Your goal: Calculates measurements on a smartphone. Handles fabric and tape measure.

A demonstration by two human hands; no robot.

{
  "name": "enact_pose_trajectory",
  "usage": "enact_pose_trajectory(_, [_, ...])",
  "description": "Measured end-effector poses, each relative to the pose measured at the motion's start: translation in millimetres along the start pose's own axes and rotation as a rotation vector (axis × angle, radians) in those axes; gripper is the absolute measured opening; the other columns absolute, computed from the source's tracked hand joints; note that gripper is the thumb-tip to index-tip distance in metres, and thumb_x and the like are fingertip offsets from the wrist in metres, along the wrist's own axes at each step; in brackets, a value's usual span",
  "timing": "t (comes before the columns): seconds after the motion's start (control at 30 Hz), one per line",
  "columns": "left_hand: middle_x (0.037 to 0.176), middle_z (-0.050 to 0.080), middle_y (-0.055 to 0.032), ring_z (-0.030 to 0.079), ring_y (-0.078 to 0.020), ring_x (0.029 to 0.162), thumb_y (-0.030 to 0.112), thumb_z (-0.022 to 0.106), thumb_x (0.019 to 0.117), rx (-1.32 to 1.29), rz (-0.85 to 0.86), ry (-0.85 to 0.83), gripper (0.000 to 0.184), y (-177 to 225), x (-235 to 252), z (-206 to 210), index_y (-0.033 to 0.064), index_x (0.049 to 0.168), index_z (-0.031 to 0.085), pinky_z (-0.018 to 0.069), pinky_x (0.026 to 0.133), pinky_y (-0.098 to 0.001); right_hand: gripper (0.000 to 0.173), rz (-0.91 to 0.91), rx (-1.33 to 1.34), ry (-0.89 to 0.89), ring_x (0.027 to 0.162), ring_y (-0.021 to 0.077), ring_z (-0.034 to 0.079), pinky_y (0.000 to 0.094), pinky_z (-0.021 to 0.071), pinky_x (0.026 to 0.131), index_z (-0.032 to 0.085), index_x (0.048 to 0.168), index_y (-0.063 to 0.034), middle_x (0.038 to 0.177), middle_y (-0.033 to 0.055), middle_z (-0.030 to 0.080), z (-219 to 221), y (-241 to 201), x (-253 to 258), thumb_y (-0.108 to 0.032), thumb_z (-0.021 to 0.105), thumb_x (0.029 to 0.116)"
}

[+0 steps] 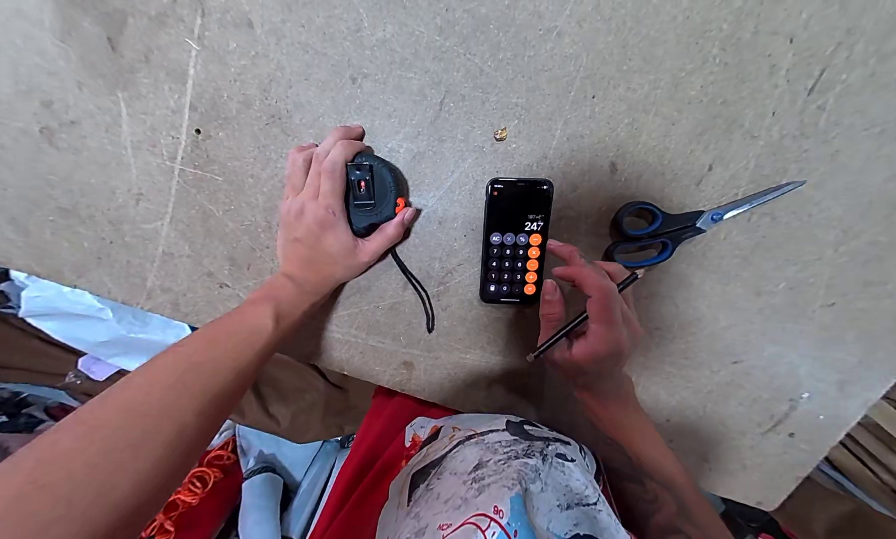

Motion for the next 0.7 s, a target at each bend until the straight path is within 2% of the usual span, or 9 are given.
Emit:
enact_pose_trajectory(0.2, [0.149, 0.055, -0.0132, 0.054, -0.0317, 0.132, 0.063, 0.068, 0.0853, -0.002, -0.007, 0.003, 0.080, -0.7, -0.7, 0.1, 0.0062, 0.140, 0.055, 0.0412, 0.112, -0.0454, 0.017, 0.011, 0.019, 0.003, 0.106, 0.0260, 0.067, 0.0404, 0.0548, 0.087, 0.064, 0.109, -0.0043, 0.121, 0.0131, 0.071, -2.0, 2.2, 6.9, -0.018, 0.059, 0.1009])
enact_pose_trajectory(0.4, [0.150, 0.054, -0.0125, 0.053, -0.0309, 0.133, 0.064, 0.068, 0.0853, 0.003, -0.012, -0.007, 0.080, -0.3, -0.9, 0.6, 0.0069, 0.141, 0.054, 0.0399, 0.113, -0.0449, 0.016, -0.008, -0.010, -0.030, 0.103, 0.0240, 0.067, 0.0418, 0.0510, 0.088, 0.071, 0.103, -0.0082, 0.120, 0.0091, 0.074, 5.3, 1.0, -0.2, -0.022, 0.063, 0.0980])
enact_pose_trajectory(0.57, [0.149, 0.054, -0.0130, 0.054, -0.0308, 0.132, 0.064, 0.068, 0.0857, 0.006, -0.004, 0.001, 0.079, -0.3, -0.3, 0.1, 0.0069, 0.140, 0.055, 0.0408, 0.112, -0.0443, 0.015, -0.053, 0.005, 0.093, 0.097, 0.0234, 0.070, 0.0417, 0.0529, 0.088, 0.072, 0.097, -0.0068, 0.107, 0.0103, 0.077, -11.7, -8.7, 6.0, -0.020, 0.065, 0.0965])
enact_pose_trajectory(0.63, [0.150, 0.054, -0.0124, 0.053, -0.0302, 0.133, 0.064, 0.068, 0.0854, 0.005, -0.006, 0.000, 0.080, -0.6, -1.2, 0.4, 0.0076, 0.140, 0.055, 0.0401, 0.113, -0.0437, 0.016, -0.054, -0.002, 0.105, 0.097, 0.0239, 0.070, 0.0417, 0.0525, 0.087, 0.071, 0.097, -0.0061, 0.108, 0.0112, 0.077, -14.5, -11.4, 9.0, -0.021, 0.064, 0.0971])
enact_pose_trajectory(0.7, [0.150, 0.054, -0.0127, 0.053, -0.0307, 0.134, 0.064, 0.067, 0.0858, 0.004, -0.003, -0.002, 0.080, -0.1, -0.9, 0.5, 0.0072, 0.141, 0.054, 0.0403, 0.113, -0.0438, 0.018, -0.023, -0.036, 0.030, 0.102, 0.0236, 0.068, 0.0420, 0.0502, 0.090, 0.072, 0.100, -0.0071, 0.118, 0.0093, 0.075, -5.1, -7.6, 8.1, -0.023, 0.064, 0.0980])
Point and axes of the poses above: each hand's wrist, its own x-axis towards the middle knuckle, its own z-axis out of the palm, y = z × x, the point moved 8 cm from there along x, towards the middle knuckle
